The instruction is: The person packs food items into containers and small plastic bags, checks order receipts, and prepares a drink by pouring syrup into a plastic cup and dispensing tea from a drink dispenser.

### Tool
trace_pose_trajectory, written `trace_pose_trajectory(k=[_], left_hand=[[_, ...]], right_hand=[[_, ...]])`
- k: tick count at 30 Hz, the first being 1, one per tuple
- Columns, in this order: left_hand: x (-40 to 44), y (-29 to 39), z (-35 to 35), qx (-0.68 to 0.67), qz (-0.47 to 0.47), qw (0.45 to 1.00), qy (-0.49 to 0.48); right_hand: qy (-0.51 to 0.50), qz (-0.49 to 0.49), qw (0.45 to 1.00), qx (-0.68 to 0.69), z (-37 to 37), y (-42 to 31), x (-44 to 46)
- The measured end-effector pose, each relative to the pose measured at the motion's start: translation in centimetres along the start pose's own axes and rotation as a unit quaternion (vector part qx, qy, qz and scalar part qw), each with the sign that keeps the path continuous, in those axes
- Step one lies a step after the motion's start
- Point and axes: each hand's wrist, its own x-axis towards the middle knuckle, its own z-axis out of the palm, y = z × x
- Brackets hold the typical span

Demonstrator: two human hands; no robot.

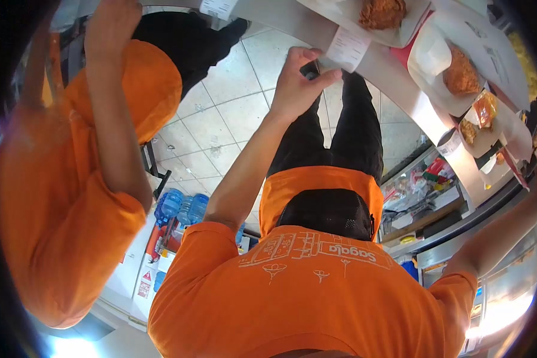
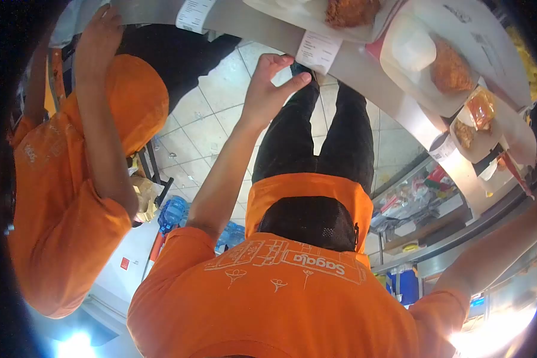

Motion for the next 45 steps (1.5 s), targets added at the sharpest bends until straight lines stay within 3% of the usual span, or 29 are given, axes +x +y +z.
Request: trace_pose_trajectory(k=[2,6,9,14,16,17,19,28,30,36,41,43,45], left_hand=[[0.0,0.9,-0.1,0.075,-0.009,0.997,0.022],[-0.1,0.5,0.1,0.015,-0.013,1.000,0.024],[-0.5,1.9,-0.1,0.102,0.007,0.994,0.023],[-0.6,1.8,0.0,0.081,0.003,0.996,0.020],[-0.7,1.7,0.0,0.066,-0.009,0.998,0.017],[-0.6,1.6,0.1,0.045,-0.009,0.999,0.017],[-0.5,1.5,0.1,0.023,-0.009,1.000,0.016],[-0.4,2.2,0.0,-0.017,-0.008,1.000,0.018],[-0.6,2.8,0.1,-0.082,-0.046,0.995,0.012],[-0.2,1.6,0.2,-0.058,0.000,0.998,0.013],[-0.5,1.9,0.5,-0.081,-0.023,0.996,0.033],[-0.5,1.4,0.2,-0.030,-0.022,0.998,0.041],[-0.7,1.5,0.9,0.085,0.095,0.988,0.082]], right_hand=[[0.012,-0.008,0.999,0.031,0.4,0.5,-0.2],[-0.007,-0.041,0.995,0.092,0.1,2.0,0.7],[-0.020,-0.047,0.993,0.107,-0.2,2.6,1.4],[-0.036,-0.049,0.993,0.100,-0.8,3.7,3.3],[0.098,0.156,0.977,0.103,-1.1,5.4,6.1],[0.099,0.155,0.977,0.104,-1.3,5.5,5.5],[-0.039,-0.064,0.989,0.128,0.2,1.6,0.7],[-0.029,-0.059,0.992,0.108,-0.2,2.7,2.1],[-0.020,-0.046,0.993,0.105,0.1,1.9,1.3],[-0.022,-0.046,0.993,0.109,0.3,1.5,1.0],[-0.013,-0.051,0.996,0.068,-0.2,1.4,0.9],[-0.008,-0.039,0.998,0.040,0.1,0.1,-0.4],[-0.003,-0.021,1.000,0.012,0.2,-1.7,-1.3]])
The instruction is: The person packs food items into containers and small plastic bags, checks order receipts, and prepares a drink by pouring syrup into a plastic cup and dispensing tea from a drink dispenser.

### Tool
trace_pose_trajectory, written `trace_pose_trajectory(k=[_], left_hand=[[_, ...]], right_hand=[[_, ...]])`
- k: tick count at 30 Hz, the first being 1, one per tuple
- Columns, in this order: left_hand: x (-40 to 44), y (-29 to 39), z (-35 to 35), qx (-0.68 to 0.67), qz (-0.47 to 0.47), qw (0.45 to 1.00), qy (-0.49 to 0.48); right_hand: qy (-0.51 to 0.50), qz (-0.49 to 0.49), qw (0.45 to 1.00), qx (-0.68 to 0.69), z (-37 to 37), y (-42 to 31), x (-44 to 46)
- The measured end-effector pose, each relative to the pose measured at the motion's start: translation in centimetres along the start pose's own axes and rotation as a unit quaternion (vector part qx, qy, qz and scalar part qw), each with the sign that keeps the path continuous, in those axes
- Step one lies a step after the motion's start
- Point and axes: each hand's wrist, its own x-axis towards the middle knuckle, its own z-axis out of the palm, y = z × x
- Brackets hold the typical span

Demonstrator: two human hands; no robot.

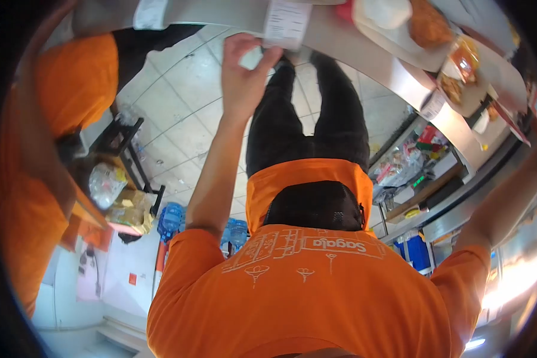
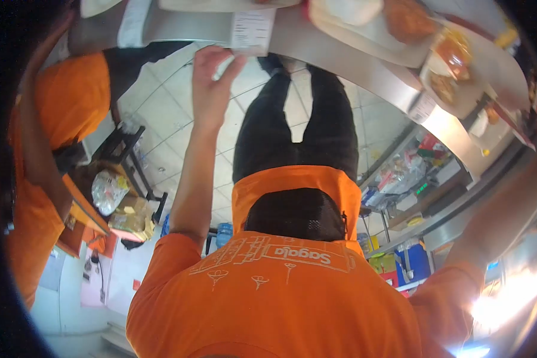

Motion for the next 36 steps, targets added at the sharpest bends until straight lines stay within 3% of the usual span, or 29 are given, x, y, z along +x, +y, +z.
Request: trace_pose_trajectory(k=[4,6,8,9,10,12,13,14,17,21,24,28,30,36], left_hand=[[-1.9,0.6,2.6,0.106,0.101,0.978,0.147],[-3.5,2.0,4.7,0.134,0.128,0.971,0.154],[-5.5,2.9,7.5,0.060,0.128,0.988,0.058],[-6.4,3.3,9.2,0.054,0.106,0.993,0.005],[-7.2,3.5,11.0,0.008,0.031,0.998,-0.061],[-9.0,3.5,14.4,0.009,-0.030,0.982,-0.185],[-9.7,3.8,16.1,-0.036,-0.075,0.972,-0.220],[-10.5,4.0,17.8,-0.080,-0.121,0.957,-0.253],[-12.1,3.7,22.1,-0.078,-0.147,0.940,-0.299],[-12.8,3.7,25.9,-0.085,-0.214,0.938,-0.260],[-12.5,3.8,26.8,-0.012,-0.235,0.945,-0.226],[-12.8,2.9,27.2,-0.086,-0.228,0.954,-0.173],[-13.1,1.8,27.5,-0.150,-0.175,0.961,-0.151],[-13.3,0.3,27.7,-0.191,-0.133,0.962,-0.141]], right_hand=[[-0.028,-0.051,0.998,0.010,-1.9,2.7,1.9],[-0.053,-0.051,0.997,-0.010,-3.3,3.3,2.2],[-0.154,-0.126,0.980,0.026,-4.6,4.5,2.6],[-0.113,-0.136,0.984,0.025,-4.5,5.8,3.9],[-0.113,-0.136,0.984,0.023,-4.7,6.9,5.1],[-0.118,-0.200,0.973,-0.004,-5.4,8.8,7.5],[-0.149,-0.178,0.973,0.003,-6.0,7.9,6.3],[-0.125,-0.212,0.963,-0.113,-6.2,5.1,2.9],[-0.120,-0.218,0.965,-0.086,-5.7,7.1,2.7],[-0.115,-0.224,0.965,-0.068,-5.7,9.7,3.3],[-0.114,-0.235,0.963,-0.059,-5.8,10.6,2.9],[-0.111,-0.239,0.963,-0.046,-5.8,11.2,2.5],[-0.110,-0.243,0.963,-0.041,-5.9,11.3,2.5],[-0.092,-0.255,0.962,-0.036,-7.0,11.6,1.9]])
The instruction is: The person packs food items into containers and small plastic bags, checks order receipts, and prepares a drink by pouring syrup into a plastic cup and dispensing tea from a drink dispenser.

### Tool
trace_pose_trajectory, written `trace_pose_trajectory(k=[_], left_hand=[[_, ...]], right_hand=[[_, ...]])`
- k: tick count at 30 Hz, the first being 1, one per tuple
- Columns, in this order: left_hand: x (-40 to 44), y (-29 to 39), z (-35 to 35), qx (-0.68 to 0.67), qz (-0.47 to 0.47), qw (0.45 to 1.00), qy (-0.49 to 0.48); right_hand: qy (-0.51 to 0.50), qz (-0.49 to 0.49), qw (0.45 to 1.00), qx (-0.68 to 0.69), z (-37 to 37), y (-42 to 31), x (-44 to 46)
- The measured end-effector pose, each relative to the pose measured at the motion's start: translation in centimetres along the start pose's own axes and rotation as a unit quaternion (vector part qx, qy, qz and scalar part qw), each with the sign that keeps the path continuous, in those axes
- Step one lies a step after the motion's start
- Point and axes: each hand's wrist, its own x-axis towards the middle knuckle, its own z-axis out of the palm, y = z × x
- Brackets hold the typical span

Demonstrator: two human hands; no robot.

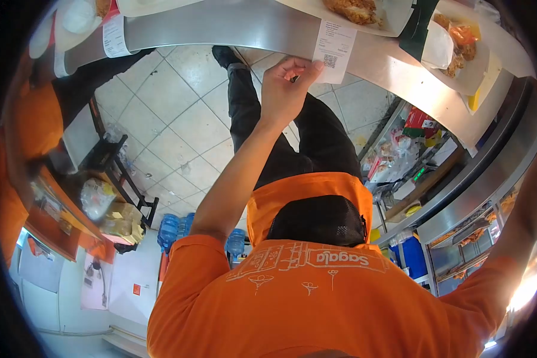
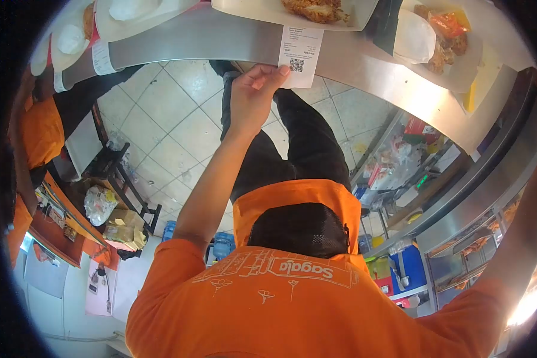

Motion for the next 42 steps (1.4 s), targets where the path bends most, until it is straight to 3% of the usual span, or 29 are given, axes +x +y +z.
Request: trace_pose_trajectory(k=[9,16,21,34,36,38,40,42], left_hand=[[-0.3,0.7,-0.1,0.031,0.050,0.998,0.015],[0.1,-0.2,-0.4,-0.022,0.066,0.997,0.020],[-0.3,0.7,-0.7,0.016,0.009,1.000,-0.006],[-0.9,1.2,-0.6,0.013,0.020,1.000,-0.007],[-1.2,0.5,0.0,0.043,0.062,0.993,0.095],[-1.4,-0.1,0.6,0.068,0.097,0.988,0.097],[-2.1,0.1,1.5,0.134,0.177,0.961,0.165],[-2.7,0.1,2.5,0.097,0.204,0.960,0.164]], right_hand=[[0.001,-0.014,1.000,-0.005,-0.1,-0.6,-0.9],[0.002,-0.019,1.000,-0.006,-0.4,-0.6,-1.1],[0.003,-0.016,1.000,-0.010,-0.8,-0.3,-1.1],[0.004,-0.023,1.000,-0.014,-1.4,1.6,-0.1],[-0.001,-0.033,0.999,-0.024,-1.8,2.2,0.3],[-0.008,-0.042,0.999,-0.031,-1.8,2.6,0.8],[-0.007,-0.054,0.998,-0.037,-1.9,2.8,1.6],[-0.030,-0.090,0.994,-0.046,-2.2,3.8,3.6]])
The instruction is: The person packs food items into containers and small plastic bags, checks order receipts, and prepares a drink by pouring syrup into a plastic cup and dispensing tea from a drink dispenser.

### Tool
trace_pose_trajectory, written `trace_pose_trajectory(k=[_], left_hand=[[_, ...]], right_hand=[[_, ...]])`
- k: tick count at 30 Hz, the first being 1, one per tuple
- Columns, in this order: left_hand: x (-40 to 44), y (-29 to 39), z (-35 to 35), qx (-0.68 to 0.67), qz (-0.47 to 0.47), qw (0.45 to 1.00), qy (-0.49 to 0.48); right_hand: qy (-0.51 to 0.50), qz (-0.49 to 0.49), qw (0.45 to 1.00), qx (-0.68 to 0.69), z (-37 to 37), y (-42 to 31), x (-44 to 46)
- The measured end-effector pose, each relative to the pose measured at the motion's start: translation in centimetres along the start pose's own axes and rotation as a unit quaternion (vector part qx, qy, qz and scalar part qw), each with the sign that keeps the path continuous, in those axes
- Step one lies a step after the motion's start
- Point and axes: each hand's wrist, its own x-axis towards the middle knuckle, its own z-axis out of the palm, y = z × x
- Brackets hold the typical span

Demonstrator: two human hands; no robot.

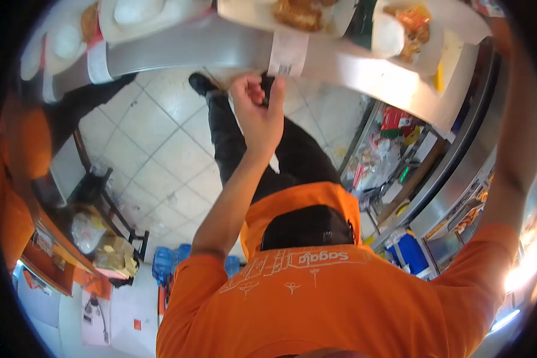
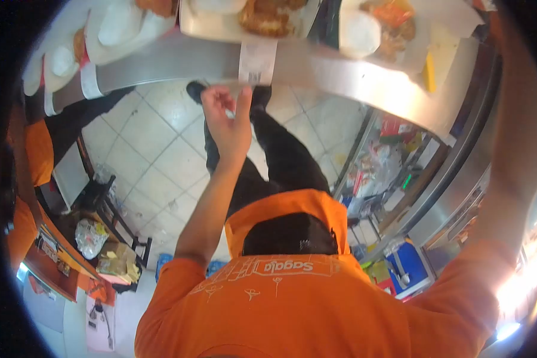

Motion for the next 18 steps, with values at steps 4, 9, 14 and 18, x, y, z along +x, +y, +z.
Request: trace_pose_trajectory(k=[4,9,14,18], left_hand=[[-0.3,0.3,-0.1,-0.090,-0.037,0.991,-0.090],[0.7,2.7,-4.3,-0.101,-0.052,0.990,-0.088],[3.7,5.2,-10.1,-0.086,-0.062,0.994,-0.037],[7.5,6.3,-11.2,-0.067,-0.047,0.997,-0.009]], right_hand=[[0.039,0.135,0.990,-0.010,-1.8,-2.2,-0.8],[0.062,0.117,0.987,0.096,-5.2,2.3,1.2],[-0.117,0.033,0.989,0.085,-1.3,3.6,5.3],[-0.199,0.071,0.977,0.040,4.0,-2.4,7.7]])
